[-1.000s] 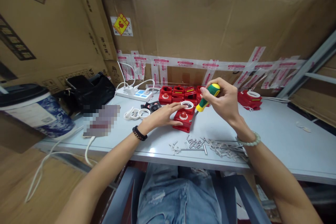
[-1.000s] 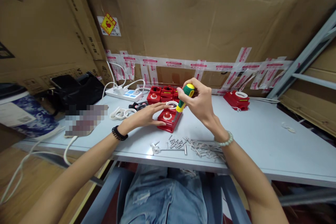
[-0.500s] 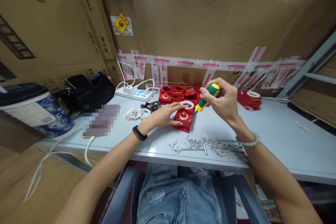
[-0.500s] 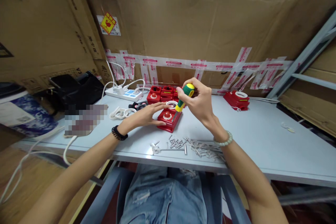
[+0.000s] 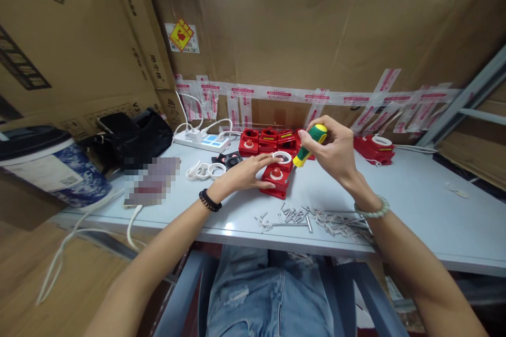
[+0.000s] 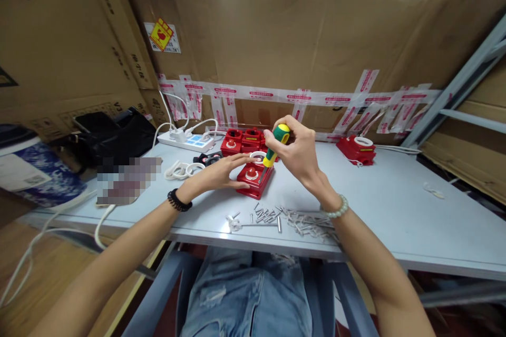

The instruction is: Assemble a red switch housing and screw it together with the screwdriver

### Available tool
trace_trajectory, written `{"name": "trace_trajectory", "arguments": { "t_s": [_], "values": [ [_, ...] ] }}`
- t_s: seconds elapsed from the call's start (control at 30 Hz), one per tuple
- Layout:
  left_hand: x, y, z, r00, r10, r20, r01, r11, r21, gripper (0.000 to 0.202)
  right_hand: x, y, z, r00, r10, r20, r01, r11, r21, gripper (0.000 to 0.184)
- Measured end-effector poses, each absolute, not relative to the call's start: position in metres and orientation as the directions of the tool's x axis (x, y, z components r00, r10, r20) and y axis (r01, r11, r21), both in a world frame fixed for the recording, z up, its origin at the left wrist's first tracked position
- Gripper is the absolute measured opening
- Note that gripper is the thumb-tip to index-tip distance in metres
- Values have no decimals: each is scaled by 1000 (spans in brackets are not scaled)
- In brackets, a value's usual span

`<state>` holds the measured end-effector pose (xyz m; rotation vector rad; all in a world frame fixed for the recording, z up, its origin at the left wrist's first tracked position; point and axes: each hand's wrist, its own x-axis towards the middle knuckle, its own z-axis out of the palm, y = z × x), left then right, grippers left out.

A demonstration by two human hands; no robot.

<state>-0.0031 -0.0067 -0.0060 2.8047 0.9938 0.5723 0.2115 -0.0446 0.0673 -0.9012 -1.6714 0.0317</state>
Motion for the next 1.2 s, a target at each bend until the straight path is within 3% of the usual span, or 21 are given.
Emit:
{"name": "trace_trajectory", "arguments": {
  "t_s": [0.27, 0.4, 0.5, 0.6, 0.67, 0.8, 1.03, 1.2],
  "values": [
    [-3, -4, -10, 726, 580, 369, 550, -812, 194, 68, 200, -50, 67, -219, 530, 819, 624, 721, -300, 22],
    [-3, -4, -10, 729, 579, 365, 538, -814, 218, 66, 205, -50, 70, -349, 581, 735, 501, 779, -377, 31],
    [-5, -6, -8, 731, 586, 348, 533, -810, 245, 67, 208, -49, 71, -308, 603, 736, 510, 757, -408, 25],
    [-3, -11, 0, 717, 584, 381, 507, -812, 290, 71, 207, -47, 70, -204, 548, 811, 616, 716, -329, 22],
    [5, -17, 9, 671, 558, 489, 438, -830, 345, 68, 204, -46, 68, -187, 524, 831, 696, 668, -264, 25],
    [33, -29, 27, 435, 533, 726, 273, -846, 458, 39, 201, -48, 67, -210, 556, 804, 830, 536, -153, 36],
    [52, -31, 25, 258, 626, 736, 172, -779, 603, 28, 207, -57, 78, -383, 588, 712, 579, 754, -310, 33],
    [56, -29, 24, 211, 624, 753, 214, -781, 587, 20, 198, -60, 77, -269, 552, 789, 691, 681, -241, 28]
  ]
}}
